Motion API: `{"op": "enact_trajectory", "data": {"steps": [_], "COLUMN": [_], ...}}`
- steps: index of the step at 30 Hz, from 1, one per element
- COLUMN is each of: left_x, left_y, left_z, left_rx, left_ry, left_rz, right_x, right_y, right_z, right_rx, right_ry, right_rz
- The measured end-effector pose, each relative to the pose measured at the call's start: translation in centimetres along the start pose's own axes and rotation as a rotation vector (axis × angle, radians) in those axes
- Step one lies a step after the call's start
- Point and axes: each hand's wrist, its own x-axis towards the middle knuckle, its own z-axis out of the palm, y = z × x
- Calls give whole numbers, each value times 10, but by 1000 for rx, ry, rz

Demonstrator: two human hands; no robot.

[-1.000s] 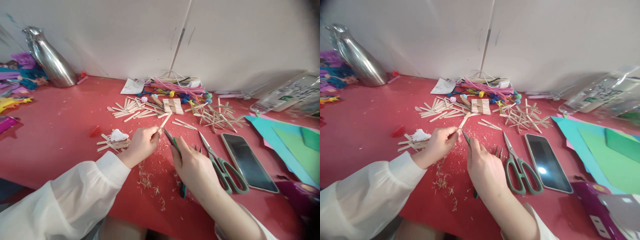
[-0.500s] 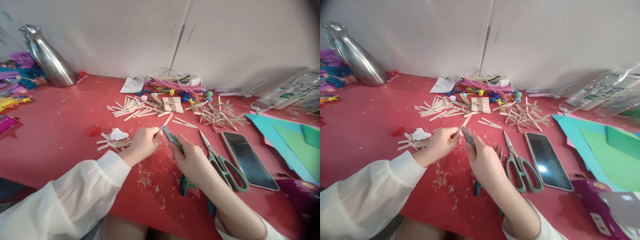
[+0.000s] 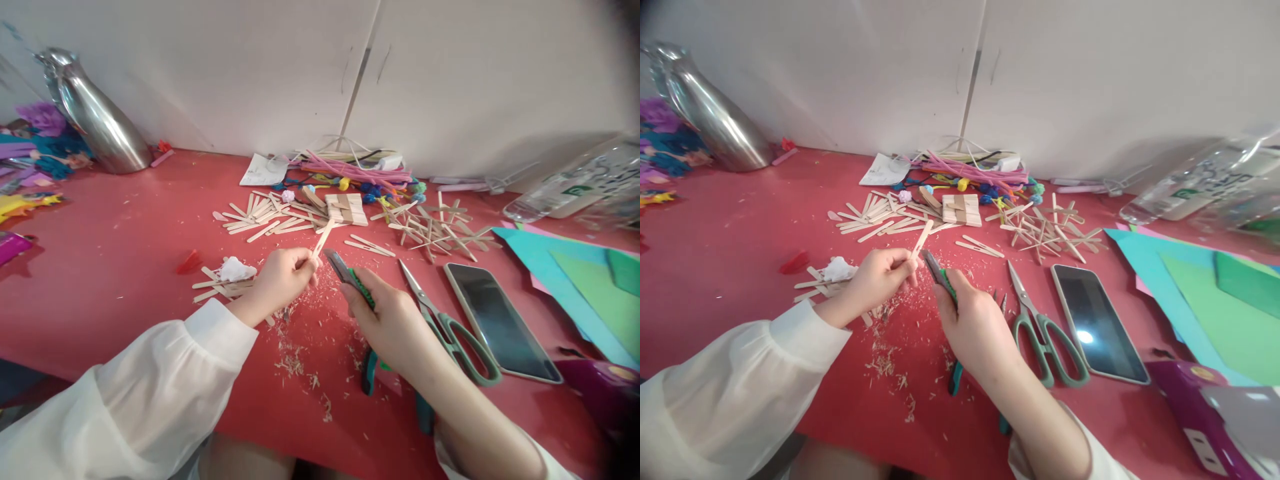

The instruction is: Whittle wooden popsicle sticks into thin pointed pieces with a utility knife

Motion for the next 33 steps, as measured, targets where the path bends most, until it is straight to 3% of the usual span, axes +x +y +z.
{"op": "enact_trajectory", "data": {"steps": [13,16,22,27,30,33], "left_x": [-3,-6,-7,-4,-3,-3], "left_y": [3,4,4,2,3,5], "left_z": [3,5,9,10,10,10], "left_rx": [84,95,38,40,15,-84], "left_ry": [63,111,145,158,160,124], "left_rz": [101,141,149,143,129,106], "right_x": [-1,-2,-5,-6,-6,-5], "right_y": [-1,-3,-9,-16,-17,-15], "right_z": [3,3,5,4,1,0], "right_rx": [-18,103,599,812,870,725], "right_ry": [-28,-70,-189,-219,-246,-190], "right_rz": [56,98,241,321,333,270]}}
